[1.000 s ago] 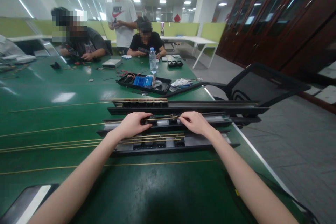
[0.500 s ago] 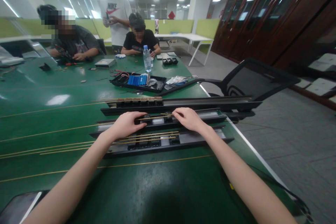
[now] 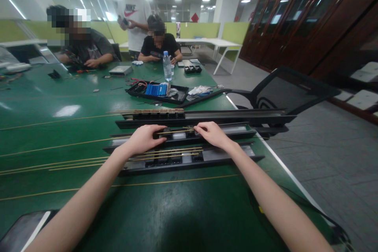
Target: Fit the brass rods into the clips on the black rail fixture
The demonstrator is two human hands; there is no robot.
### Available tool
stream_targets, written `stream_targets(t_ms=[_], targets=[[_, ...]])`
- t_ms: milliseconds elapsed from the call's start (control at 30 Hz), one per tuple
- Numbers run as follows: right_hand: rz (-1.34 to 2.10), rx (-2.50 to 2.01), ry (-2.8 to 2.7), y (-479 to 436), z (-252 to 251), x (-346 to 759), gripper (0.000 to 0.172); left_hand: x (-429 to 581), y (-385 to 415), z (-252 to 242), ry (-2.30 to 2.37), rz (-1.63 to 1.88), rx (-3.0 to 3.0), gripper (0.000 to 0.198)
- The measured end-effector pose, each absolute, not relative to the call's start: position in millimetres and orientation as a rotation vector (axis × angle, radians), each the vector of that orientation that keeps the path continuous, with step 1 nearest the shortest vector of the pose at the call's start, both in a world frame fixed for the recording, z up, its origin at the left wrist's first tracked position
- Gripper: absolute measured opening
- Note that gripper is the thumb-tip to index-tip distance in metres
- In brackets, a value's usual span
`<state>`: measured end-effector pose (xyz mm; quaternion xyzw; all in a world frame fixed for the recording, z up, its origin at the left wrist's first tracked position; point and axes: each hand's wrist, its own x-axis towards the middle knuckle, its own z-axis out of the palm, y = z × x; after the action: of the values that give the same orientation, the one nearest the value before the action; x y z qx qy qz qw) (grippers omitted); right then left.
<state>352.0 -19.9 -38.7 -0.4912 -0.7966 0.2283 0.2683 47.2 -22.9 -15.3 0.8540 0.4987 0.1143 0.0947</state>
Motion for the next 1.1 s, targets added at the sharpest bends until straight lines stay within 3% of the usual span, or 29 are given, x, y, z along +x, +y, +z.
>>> stream_targets(t_ms=[1100], targets=[[0.699, -1.316, -2.127, -18.5, -38.1, 355.6, 0.044, 45.2, -21.3, -18.1, 1.459, 0.354, 2.552, 0.052]])
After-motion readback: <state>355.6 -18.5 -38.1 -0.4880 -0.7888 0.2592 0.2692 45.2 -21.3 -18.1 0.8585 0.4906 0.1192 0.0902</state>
